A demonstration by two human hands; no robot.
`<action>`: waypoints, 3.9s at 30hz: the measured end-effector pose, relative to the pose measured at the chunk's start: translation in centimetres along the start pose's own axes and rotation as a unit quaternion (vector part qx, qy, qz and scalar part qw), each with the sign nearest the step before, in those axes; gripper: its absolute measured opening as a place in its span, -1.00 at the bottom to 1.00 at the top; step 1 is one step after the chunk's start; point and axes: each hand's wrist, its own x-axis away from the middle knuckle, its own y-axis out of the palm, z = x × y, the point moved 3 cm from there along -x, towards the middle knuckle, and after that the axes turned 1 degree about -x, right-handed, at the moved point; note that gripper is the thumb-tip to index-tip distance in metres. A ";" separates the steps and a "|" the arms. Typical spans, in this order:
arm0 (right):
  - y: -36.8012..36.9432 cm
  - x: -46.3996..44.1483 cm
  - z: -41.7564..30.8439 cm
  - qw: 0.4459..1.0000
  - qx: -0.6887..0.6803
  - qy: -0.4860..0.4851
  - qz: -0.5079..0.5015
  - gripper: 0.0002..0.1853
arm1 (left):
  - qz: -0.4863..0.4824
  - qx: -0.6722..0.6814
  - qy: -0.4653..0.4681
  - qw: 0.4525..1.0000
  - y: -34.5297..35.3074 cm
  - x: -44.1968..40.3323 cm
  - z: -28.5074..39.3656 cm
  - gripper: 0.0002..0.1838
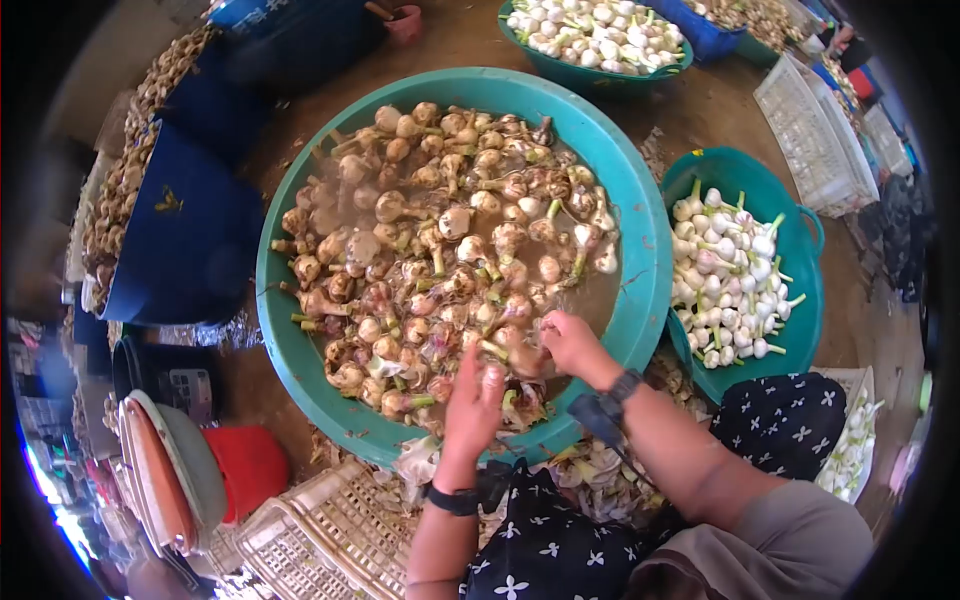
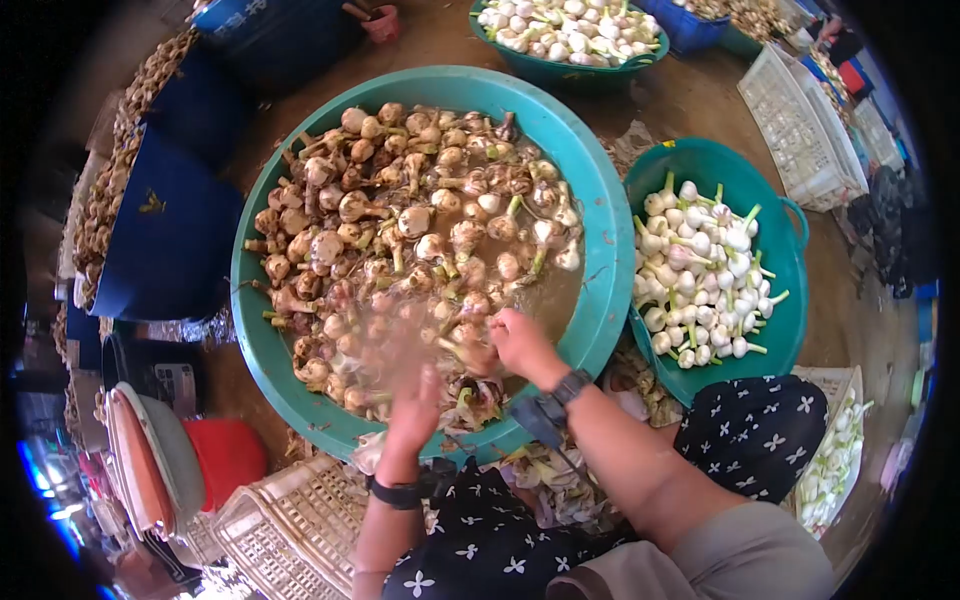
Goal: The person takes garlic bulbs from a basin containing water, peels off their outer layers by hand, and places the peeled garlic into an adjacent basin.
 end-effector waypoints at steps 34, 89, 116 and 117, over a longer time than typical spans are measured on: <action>4.3 4.7 -5.3 0.784 -0.513 0.267 -0.224 -0.86 | 0.003 -0.099 0.230 0.968 -2.7 3.6 0.9 -0.63; 2.7 6.5 -13.0 0.931 -0.250 -0.041 -0.263 -0.75 | 0.109 -0.084 0.175 0.975 -5.9 5.1 0.8 -0.26; 2.1 7.0 -12.3 0.954 -0.215 -0.163 -0.130 -0.80 | 0.109 0.054 0.091 0.988 -5.2 5.2 0.8 -0.32; 1.5 7.1 -13.2 0.964 -0.118 -0.217 -0.097 -0.76 | 0.114 0.014 0.113 0.987 -5.2 5.2 0.7 -0.32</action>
